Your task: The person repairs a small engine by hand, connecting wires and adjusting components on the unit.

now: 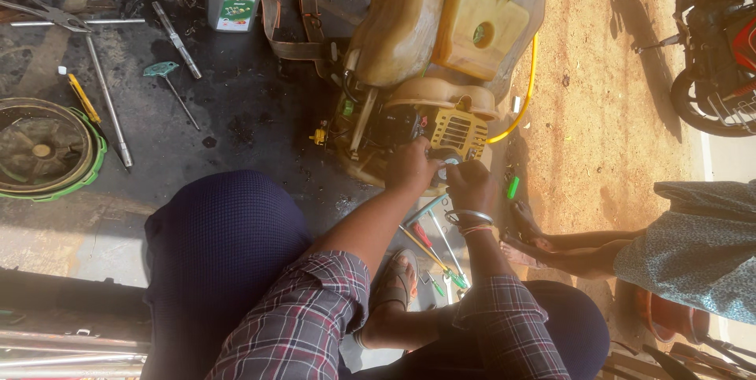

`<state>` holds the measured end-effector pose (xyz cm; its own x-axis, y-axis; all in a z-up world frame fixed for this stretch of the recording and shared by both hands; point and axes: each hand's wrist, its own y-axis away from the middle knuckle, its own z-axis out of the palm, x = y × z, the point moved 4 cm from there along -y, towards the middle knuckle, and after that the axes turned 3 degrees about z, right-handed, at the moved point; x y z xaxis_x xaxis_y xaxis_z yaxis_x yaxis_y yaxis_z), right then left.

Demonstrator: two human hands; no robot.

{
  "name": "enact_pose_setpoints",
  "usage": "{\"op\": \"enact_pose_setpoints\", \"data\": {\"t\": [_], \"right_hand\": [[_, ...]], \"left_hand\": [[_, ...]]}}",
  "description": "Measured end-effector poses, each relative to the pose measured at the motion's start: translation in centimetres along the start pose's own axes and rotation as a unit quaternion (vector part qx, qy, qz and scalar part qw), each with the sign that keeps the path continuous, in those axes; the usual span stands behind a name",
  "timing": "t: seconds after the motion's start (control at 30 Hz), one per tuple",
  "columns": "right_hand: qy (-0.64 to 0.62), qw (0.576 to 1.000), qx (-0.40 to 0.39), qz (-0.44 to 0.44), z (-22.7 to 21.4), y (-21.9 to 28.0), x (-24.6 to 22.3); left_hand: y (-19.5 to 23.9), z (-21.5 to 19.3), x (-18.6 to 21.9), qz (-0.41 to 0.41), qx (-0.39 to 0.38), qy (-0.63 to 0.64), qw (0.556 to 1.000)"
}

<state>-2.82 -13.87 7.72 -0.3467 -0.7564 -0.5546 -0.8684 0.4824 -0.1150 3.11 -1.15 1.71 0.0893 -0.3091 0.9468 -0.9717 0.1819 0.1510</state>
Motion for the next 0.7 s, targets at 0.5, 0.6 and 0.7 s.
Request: {"op": "enact_pose_setpoints", "data": {"t": [0.5, 0.6, 0.7], "right_hand": [[0.002, 0.997, 0.049, 0.059, 0.8, -0.1, 0.3], [0.091, 0.991, 0.083, -0.046, 1.0, -0.4, -0.4], [0.215, 0.965, 0.033, -0.143, 1.0, 0.1, -1.8]], "left_hand": [[0.1, -0.3, 0.5, -0.008, 0.006, -0.018, 1.0], [0.0, -0.2, 0.1, -0.001, 0.004, -0.002, 1.0], [0.0, 0.2, -0.8, 0.022, 0.0, 0.014, 1.0]]}}
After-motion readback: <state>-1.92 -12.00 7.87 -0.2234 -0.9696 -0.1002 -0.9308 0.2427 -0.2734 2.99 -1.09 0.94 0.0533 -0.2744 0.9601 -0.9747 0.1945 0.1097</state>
